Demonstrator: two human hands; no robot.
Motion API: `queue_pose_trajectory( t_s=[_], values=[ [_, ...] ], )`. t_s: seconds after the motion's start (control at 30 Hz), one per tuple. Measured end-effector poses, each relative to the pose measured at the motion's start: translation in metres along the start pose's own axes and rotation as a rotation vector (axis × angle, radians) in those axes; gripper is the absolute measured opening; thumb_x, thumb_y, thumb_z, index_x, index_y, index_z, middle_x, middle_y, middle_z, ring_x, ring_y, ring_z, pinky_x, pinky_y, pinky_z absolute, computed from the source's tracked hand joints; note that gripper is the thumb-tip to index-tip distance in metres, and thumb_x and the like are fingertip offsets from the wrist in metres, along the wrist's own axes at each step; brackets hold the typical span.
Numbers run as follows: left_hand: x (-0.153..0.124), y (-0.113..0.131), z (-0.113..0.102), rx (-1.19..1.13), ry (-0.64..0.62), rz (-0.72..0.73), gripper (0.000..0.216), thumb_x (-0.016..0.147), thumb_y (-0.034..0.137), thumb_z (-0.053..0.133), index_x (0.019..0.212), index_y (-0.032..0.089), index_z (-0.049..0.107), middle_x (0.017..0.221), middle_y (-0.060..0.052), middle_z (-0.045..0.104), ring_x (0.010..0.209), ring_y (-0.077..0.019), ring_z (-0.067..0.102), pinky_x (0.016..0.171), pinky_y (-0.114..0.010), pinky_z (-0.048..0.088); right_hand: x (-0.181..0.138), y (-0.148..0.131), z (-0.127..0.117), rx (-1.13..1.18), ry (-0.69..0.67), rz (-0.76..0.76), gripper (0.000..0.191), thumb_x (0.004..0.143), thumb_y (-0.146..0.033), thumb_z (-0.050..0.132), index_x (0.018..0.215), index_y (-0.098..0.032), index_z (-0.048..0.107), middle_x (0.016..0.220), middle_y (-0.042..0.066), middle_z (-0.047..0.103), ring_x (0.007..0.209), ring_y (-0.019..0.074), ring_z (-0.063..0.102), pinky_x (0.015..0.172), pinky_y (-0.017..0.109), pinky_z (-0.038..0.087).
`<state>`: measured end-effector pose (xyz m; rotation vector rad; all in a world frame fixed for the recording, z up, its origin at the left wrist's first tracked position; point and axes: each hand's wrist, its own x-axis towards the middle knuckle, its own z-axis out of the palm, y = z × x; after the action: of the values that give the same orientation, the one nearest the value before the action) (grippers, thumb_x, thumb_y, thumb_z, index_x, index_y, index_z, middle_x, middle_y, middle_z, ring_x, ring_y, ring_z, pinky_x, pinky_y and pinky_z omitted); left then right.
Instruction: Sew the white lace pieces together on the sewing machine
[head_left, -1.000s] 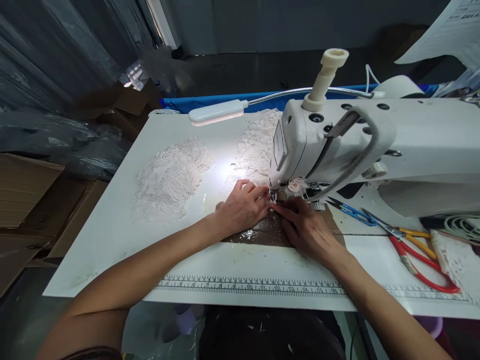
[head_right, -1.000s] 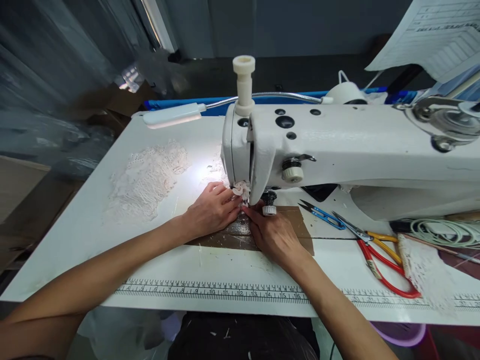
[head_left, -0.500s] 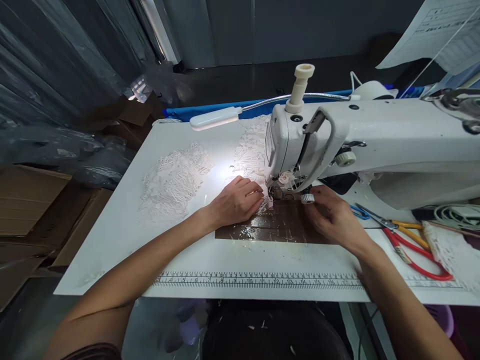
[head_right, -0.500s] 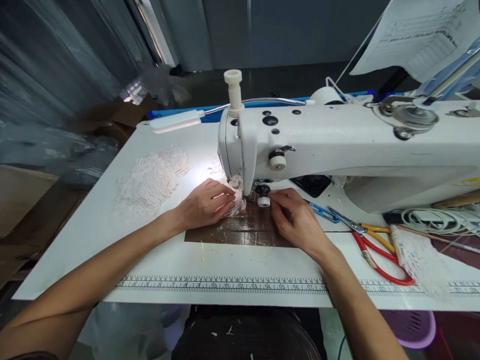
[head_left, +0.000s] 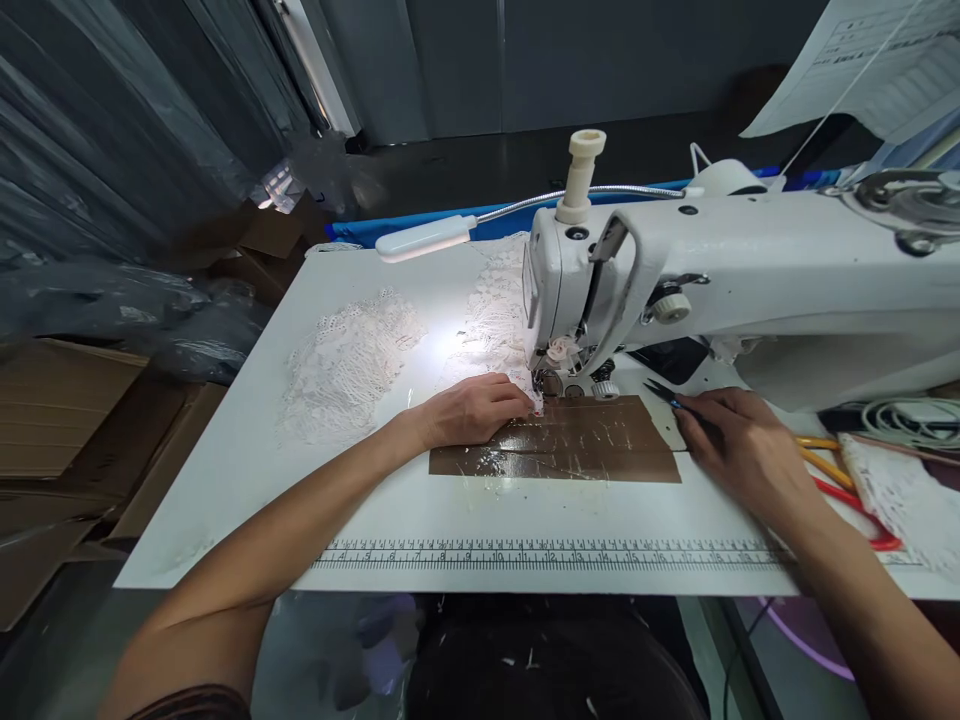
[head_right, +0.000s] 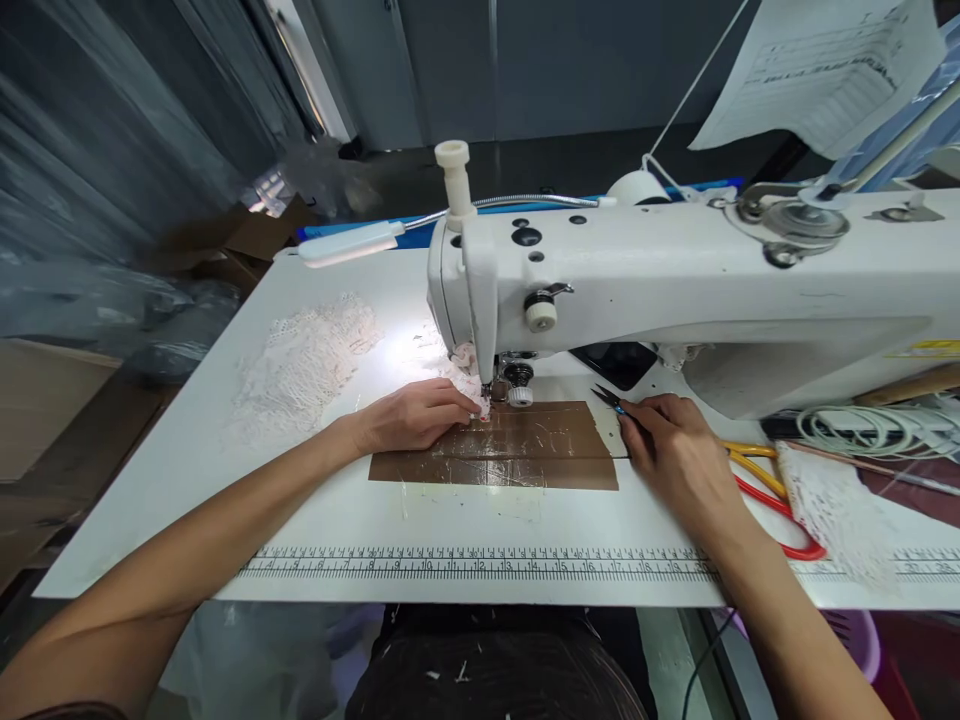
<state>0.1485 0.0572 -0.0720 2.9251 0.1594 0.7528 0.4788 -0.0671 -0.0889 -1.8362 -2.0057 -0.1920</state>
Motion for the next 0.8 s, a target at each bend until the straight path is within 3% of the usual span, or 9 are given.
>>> queue_pose_trajectory(
  t_s=[0.23,0.33,0.43,0.57,0.8],
  values=[
    [0.0,0.004,0.001,-0.02,0.076,-0.078,0.012,0.091,0.015,0.055,0.101,0.012,0.059,0.106,-0.012,0.067,0.098,-0.0164,0.066,0.083,-0.032,0.059,0.004,-0.01,-0.005,-0.002,-0.021,0.001,0.037,0.093,-0.037,0.043,0.11,-0.015,0.067,0.106,0.016,0.06,0.098,0.0318,0.057,0.073,0.043,0.052],
    [0.001,0.004,0.003,-0.034,0.096,-0.089,0.007,0.091,0.015,0.055,0.09,0.013,0.062,0.103,-0.011,0.067,0.089,-0.0147,0.067,0.077,-0.031,0.061,0.008,-0.038,-0.005,0.181,-0.018,-0.051,0.033,0.092,-0.029,0.044,0.114,-0.017,0.065,0.11,0.014,0.06,0.099,0.0273,0.06,0.081,0.041,0.053],
    [0.003,0.005,0.003,-0.085,0.161,-0.149,0.007,0.09,0.014,0.056,0.089,0.013,0.063,0.097,-0.009,0.066,0.088,-0.0142,0.066,0.075,-0.029,0.06,0.016,-0.073,0.002,0.385,-0.14,-0.203,0.034,0.091,-0.023,0.044,0.119,-0.02,0.063,0.112,0.01,0.061,0.099,0.0229,0.061,0.084,0.037,0.054],
    [0.006,0.007,0.002,-0.15,0.245,-0.227,0.007,0.089,0.013,0.056,0.092,0.013,0.063,0.092,-0.007,0.065,0.085,-0.0132,0.065,0.074,-0.028,0.06,0.026,-0.102,0.015,0.37,-0.185,-0.3,0.038,0.093,-0.022,0.043,0.126,-0.018,0.059,0.112,0.014,0.059,0.1,0.0256,0.058,0.083,0.042,0.053],
    [0.004,0.009,0.007,-0.071,0.104,-0.196,0.01,0.092,0.016,0.053,0.095,0.013,0.062,0.092,-0.008,0.065,0.086,-0.0151,0.063,0.076,-0.032,0.057,0.028,-0.104,0.023,0.273,-0.237,-0.343,0.042,0.091,-0.019,0.045,0.131,-0.023,0.056,0.108,0.016,0.054,0.1,0.0294,0.053,0.078,0.046,0.051]
  ],
)
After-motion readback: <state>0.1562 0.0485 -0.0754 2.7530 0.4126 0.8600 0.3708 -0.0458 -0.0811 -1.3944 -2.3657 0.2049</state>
